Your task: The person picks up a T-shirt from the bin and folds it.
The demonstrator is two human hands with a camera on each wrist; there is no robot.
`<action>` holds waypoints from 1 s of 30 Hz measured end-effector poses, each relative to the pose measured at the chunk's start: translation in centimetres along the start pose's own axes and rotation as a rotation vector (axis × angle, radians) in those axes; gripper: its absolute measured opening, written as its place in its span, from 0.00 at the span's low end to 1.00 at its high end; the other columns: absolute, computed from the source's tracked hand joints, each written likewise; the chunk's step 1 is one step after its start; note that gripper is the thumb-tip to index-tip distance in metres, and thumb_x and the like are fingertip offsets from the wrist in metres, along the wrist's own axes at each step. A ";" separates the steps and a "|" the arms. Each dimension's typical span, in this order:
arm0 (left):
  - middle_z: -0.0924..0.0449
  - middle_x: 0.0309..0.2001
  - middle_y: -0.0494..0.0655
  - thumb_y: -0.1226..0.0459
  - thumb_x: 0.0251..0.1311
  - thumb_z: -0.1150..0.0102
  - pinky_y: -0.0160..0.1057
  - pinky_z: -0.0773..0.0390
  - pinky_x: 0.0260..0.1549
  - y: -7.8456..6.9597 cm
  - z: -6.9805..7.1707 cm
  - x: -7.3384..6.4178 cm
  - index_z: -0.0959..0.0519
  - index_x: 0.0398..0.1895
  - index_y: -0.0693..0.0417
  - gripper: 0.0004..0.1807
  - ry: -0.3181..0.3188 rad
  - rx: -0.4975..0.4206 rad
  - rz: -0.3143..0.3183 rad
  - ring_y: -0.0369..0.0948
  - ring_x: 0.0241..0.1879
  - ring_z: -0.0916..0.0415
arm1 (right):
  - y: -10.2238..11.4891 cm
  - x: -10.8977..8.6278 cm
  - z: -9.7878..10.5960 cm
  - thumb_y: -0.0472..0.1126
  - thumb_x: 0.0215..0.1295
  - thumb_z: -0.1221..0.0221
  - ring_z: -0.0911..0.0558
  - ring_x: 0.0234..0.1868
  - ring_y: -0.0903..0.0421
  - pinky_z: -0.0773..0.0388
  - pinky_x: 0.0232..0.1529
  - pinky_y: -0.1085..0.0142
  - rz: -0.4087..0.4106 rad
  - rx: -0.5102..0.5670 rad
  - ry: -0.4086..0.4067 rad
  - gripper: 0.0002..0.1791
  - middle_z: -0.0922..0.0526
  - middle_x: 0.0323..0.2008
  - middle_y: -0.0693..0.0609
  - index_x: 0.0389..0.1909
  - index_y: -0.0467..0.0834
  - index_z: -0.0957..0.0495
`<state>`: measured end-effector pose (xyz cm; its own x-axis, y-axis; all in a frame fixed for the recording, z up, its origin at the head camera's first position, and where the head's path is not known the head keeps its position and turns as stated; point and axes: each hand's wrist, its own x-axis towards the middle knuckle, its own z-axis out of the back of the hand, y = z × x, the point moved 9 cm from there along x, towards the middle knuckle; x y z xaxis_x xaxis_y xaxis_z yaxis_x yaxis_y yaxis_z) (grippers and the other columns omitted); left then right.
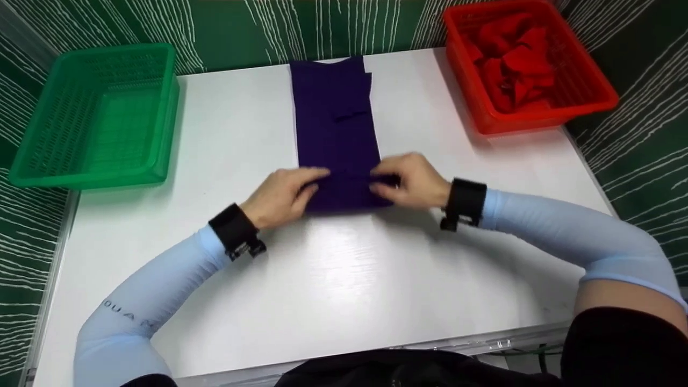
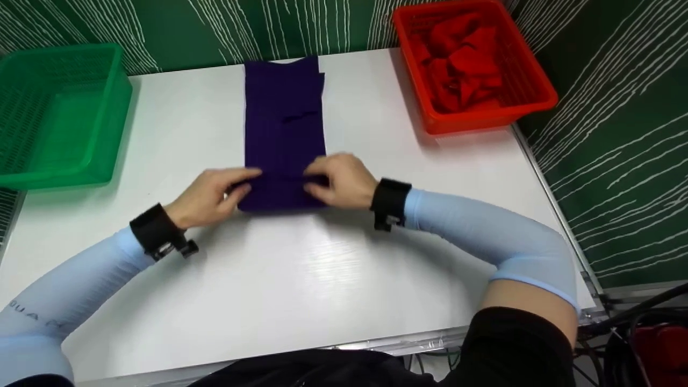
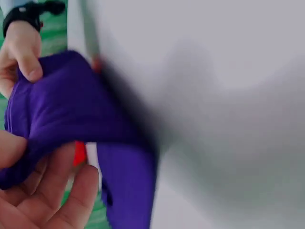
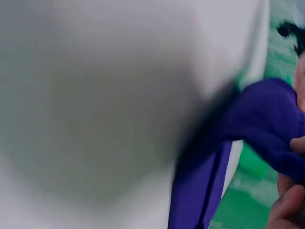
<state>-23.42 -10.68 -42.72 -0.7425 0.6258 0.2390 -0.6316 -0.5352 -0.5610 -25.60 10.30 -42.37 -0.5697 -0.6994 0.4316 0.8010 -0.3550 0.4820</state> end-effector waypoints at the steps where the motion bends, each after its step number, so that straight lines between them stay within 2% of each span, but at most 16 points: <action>1: 0.16 0.67 0.59 0.69 0.78 0.46 0.52 0.21 0.70 0.6 0.5 1.0 0.21 0.71 0.62 0.22 -0.012 0.006 0.017 0.54 0.66 0.16 | -1.0 0.9 0.4 0.38 0.64 0.26 0.08 0.43 0.44 0.12 0.49 0.48 -0.044 0.018 -0.014 0.13 0.07 0.41 0.42 0.45 0.35 0.10; 5: 0.17 0.69 0.57 0.67 0.81 0.49 0.52 0.23 0.72 4.4 2.1 5.1 0.23 0.75 0.57 0.23 -0.033 0.046 0.145 0.53 0.69 0.19 | -5.5 4.4 1.4 0.38 0.65 0.26 0.08 0.49 0.40 0.14 0.57 0.47 -0.241 0.030 -0.043 0.15 0.07 0.46 0.39 0.49 0.33 0.10; 9: 0.14 0.65 0.59 0.66 0.81 0.49 0.53 0.21 0.68 8.5 2.8 8.2 0.22 0.73 0.57 0.22 -0.048 0.090 0.281 0.54 0.62 0.15 | -9.5 7.2 1.3 0.40 0.67 0.26 0.10 0.44 0.42 0.17 0.55 0.50 -0.395 -0.026 -0.043 0.17 0.07 0.50 0.39 0.53 0.35 0.10; 12: 0.14 0.63 0.61 0.66 0.81 0.49 0.53 0.21 0.66 10.9 2.5 9.4 0.22 0.72 0.57 0.21 -0.054 0.116 0.355 0.54 0.58 0.15 | -11.9 8.4 0.4 0.43 0.70 0.28 0.15 0.42 0.44 0.21 0.53 0.51 -0.468 -0.066 -0.003 0.19 0.08 0.53 0.40 0.57 0.37 0.12; 16: 0.15 0.64 0.61 0.66 0.81 0.49 0.53 0.22 0.67 12.6 1.9 10.0 0.23 0.72 0.58 0.21 -0.067 0.135 0.418 0.55 0.63 0.17 | -14.2 8.8 -0.9 0.42 0.74 0.31 0.16 0.52 0.44 0.23 0.59 0.50 -0.549 -0.081 0.050 0.21 0.11 0.59 0.40 0.63 0.38 0.16; 18: 0.16 0.65 0.62 0.66 0.81 0.49 0.53 0.22 0.69 13.1 1.8 10.1 0.23 0.72 0.58 0.21 -0.089 0.136 0.434 0.56 0.65 0.17 | -14.9 8.8 -1.5 0.41 0.75 0.32 0.16 0.59 0.43 0.23 0.65 0.50 -0.577 -0.071 0.046 0.21 0.12 0.61 0.40 0.65 0.38 0.17; 21: 0.15 0.65 0.63 0.66 0.81 0.49 0.52 0.22 0.69 13.0 2.0 10.4 0.23 0.72 0.58 0.21 -0.136 0.156 0.446 0.57 0.66 0.18 | -15.2 8.9 -1.4 0.40 0.76 0.33 0.18 0.68 0.42 0.26 0.73 0.50 -0.593 -0.068 0.004 0.21 0.14 0.64 0.40 0.65 0.38 0.17; 25: 0.19 0.66 0.67 0.65 0.82 0.48 0.55 0.19 0.64 12.5 1.8 10.4 0.31 0.78 0.59 0.25 -0.174 0.240 0.470 0.60 0.63 0.17 | -14.7 8.9 -1.5 0.39 0.77 0.35 0.20 0.72 0.41 0.27 0.76 0.50 -0.594 -0.086 -0.019 0.23 0.16 0.67 0.38 0.69 0.37 0.21; 27: 0.27 0.73 0.69 0.61 0.83 0.49 0.58 0.20 0.66 11.8 1.0 10.2 0.38 0.83 0.61 0.31 -0.134 0.318 0.466 0.63 0.70 0.24 | -13.9 8.8 -1.9 0.41 0.78 0.37 0.21 0.72 0.39 0.25 0.74 0.47 -0.564 -0.152 0.008 0.27 0.21 0.71 0.36 0.73 0.37 0.25; 30: 0.48 0.84 0.71 0.48 0.84 0.53 0.66 0.31 0.75 10.6 -1.5 9.5 0.50 0.88 0.63 0.42 0.031 0.460 0.419 0.67 0.82 0.44 | -11.8 8.8 -3.5 0.47 0.81 0.42 0.27 0.76 0.34 0.25 0.72 0.39 -0.452 -0.293 0.107 0.33 0.33 0.79 0.33 0.80 0.37 0.34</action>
<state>-36.82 -9.55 -47.55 -0.9455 0.3225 0.0456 -0.3249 -0.9241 -0.2013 -39.43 6.22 -46.91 -0.8593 -0.4908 0.1440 0.5073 -0.7821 0.3620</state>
